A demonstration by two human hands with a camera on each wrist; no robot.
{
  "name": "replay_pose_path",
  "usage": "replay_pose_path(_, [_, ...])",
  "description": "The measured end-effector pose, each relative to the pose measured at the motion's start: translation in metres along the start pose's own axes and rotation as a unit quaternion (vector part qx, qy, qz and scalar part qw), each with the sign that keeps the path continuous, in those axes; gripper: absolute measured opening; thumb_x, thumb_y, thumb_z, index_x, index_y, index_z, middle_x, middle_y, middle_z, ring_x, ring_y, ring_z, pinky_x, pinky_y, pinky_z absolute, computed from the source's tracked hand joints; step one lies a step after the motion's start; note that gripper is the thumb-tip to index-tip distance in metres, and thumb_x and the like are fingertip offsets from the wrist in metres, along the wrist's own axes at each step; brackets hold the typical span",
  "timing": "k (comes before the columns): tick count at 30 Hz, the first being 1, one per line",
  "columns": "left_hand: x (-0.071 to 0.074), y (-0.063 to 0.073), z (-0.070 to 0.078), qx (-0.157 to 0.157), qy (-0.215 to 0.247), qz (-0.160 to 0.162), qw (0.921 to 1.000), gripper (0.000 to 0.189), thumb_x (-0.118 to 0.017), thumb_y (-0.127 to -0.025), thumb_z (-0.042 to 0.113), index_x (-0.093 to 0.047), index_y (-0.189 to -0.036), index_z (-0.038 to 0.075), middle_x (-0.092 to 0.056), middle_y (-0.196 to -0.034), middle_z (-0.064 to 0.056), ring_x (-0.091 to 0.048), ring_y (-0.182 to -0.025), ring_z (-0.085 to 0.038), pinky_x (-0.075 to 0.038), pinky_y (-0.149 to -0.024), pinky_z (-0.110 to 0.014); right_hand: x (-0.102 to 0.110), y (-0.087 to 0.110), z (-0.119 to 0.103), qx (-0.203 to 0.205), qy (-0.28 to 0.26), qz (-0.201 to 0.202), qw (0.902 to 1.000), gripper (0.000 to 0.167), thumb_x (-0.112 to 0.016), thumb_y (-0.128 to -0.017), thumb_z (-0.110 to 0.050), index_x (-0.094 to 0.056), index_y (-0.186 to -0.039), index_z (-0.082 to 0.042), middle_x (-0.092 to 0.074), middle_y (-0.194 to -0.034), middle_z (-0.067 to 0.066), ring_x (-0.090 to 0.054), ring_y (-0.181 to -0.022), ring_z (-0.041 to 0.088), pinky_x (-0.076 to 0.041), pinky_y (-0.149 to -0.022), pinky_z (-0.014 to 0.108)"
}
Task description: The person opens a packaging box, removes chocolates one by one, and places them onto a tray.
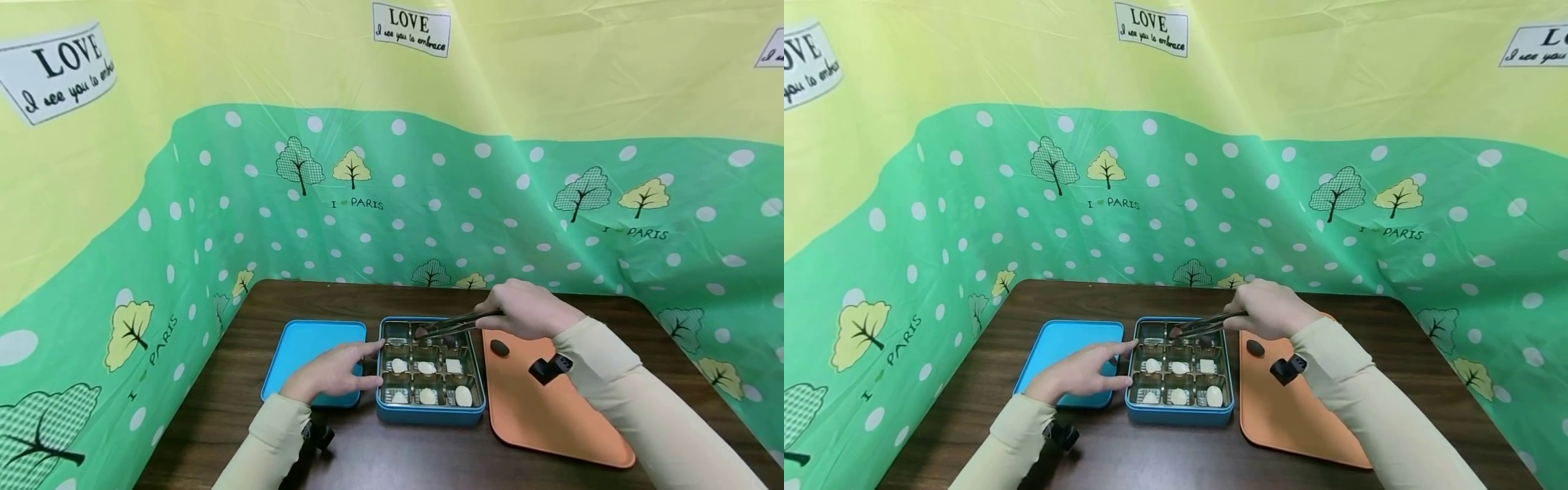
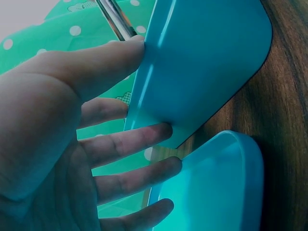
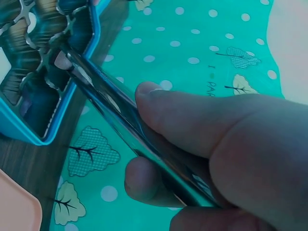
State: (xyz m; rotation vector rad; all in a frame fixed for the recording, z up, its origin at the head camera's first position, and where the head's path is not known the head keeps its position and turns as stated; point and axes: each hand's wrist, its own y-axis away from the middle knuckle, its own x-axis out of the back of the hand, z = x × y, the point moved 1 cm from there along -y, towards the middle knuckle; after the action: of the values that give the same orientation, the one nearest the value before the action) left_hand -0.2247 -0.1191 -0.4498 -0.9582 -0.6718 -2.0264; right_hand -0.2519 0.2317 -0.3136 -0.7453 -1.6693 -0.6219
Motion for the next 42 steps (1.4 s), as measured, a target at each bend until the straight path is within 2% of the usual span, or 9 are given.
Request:
replay_pose_path(7, [0.001,0.001,0.0,-0.005,0.001,-0.004,1.0,0.076,-0.069,-0.102,0.045,-0.039,-0.164,0.015,-0.05,-0.159,-0.01,-0.047,-0.147,-0.032,-0.043,-0.116,-0.055,0.011,0.011,-0.001,-0.004,-0.014,0.009,0.9999,0.021,-0.076,-0.099,-0.027,-0.085,-0.109,-0.011,-0.078,-0.118,0.011,-0.07,-0.067,0.006,-0.051,-0.057,0.025])
replay_pose_path(10, [0.0,0.002,0.0,-0.007,0.001,-0.005,1.0,0.075,-0.069,-0.102,0.044,-0.039,-0.164,0.015,-0.05,-0.159,-0.011,-0.047,-0.147,-0.032,-0.042,-0.116,-0.056,0.018,0.018,0.0,-0.014,-0.011,0.019,0.9996,0.02,-0.075,-0.099,-0.028,-0.085,-0.108,-0.013,-0.078,-0.12,0.01,-0.061,-0.058,0.003,-0.047,-0.058,0.027])
replay_pose_path(13, [-0.001,0.002,0.0,-0.009,0.0,-0.004,1.0,0.075,-0.069,-0.102,0.044,-0.039,-0.164,0.016,-0.05,-0.159,-0.011,-0.047,-0.147,-0.032,-0.042,-0.116,-0.056,0.025,0.026,0.001,-0.01,0.0,0.04,0.9992,0.019,-0.075,-0.099,-0.026,-0.085,-0.107,-0.012,-0.078,-0.117,0.01,-0.069,-0.066,0.01,-0.057,-0.068,0.035])
replay_pose_path(17, [-0.001,0.002,0.0,-0.008,0.001,-0.002,1.0,0.075,-0.069,-0.102,0.044,-0.039,-0.164,0.017,-0.05,-0.159,-0.01,-0.048,-0.146,-0.031,-0.043,-0.116,-0.055,0.032,0.038,0.003,-0.015,0.002,0.053,0.9985,0.022,-0.075,-0.099,-0.025,-0.084,-0.111,-0.01,-0.079,-0.114,0.01,-0.078,-0.093,0.021,-0.06,-0.074,0.036])
replay_pose_path(25, [-0.002,0.003,-0.001,-0.01,0.007,0.002,0.9999,0.076,-0.069,-0.102,0.045,-0.039,-0.164,0.015,-0.05,-0.16,-0.01,-0.047,-0.147,-0.031,-0.043,-0.116,-0.055,0.037,0.061,0.016,-0.038,0.03,0.07,0.9964,0.022,-0.075,-0.099,-0.031,-0.085,-0.109,-0.015,-0.08,-0.111,0.003,-0.078,-0.099,0.022,-0.05,-0.094,0.05])
replay_pose_path(28, [-0.002,0.003,-0.001,-0.008,0.009,0.003,0.9999,0.076,-0.07,-0.101,0.045,-0.039,-0.164,0.016,-0.05,-0.16,-0.009,-0.048,-0.146,-0.031,-0.043,-0.116,-0.056,0.038,0.07,0.023,-0.04,0.028,0.072,0.9962,0.023,-0.076,-0.099,-0.031,-0.085,-0.11,-0.013,-0.08,-0.112,0.005,-0.078,-0.1,0.024,-0.057,-0.08,0.036])
replay_pose_path(33, [-0.002,0.003,-0.001,-0.01,0.011,0.007,0.9999,0.076,-0.07,-0.101,0.046,-0.039,-0.164,0.016,-0.052,-0.158,-0.01,-0.049,-0.145,-0.031,-0.044,-0.115,-0.056,0.039,0.087,0.036,-0.061,0.017,0.069,0.9956,0.026,-0.075,-0.099,-0.03,-0.083,-0.115,-0.011,-0.08,-0.114,0.006,-0.076,-0.088,0.009,-0.047,-0.063,0.023])
replay_pose_path(37, [-0.003,0.004,-0.002,-0.013,0.012,0.008,0.9998,0.077,-0.07,-0.101,0.047,-0.039,-0.164,0.016,-0.053,-0.157,-0.01,-0.05,-0.144,-0.031,-0.044,-0.114,-0.056,0.037,0.099,0.046,-0.069,0.028,0.076,0.9943,0.028,-0.075,-0.099,-0.032,-0.083,-0.114,-0.01,-0.08,-0.112,0.005,-0.072,-0.083,0.001,-0.049,-0.065,0.024])
replay_pose_path(42, [-0.004,0.004,-0.003,-0.017,0.011,0.01,0.9997,0.077,-0.069,-0.101,0.047,-0.038,-0.164,0.016,-0.053,-0.156,-0.009,-0.051,-0.144,-0.03,-0.044,-0.114,-0.056,0.033,0.111,0.058,-0.083,0.042,0.075,0.9928,0.028,-0.076,-0.098,-0.034,-0.084,-0.113,-0.012,-0.08,-0.111,0.002,-0.078,-0.099,0.02,-0.059,-0.073,0.031])
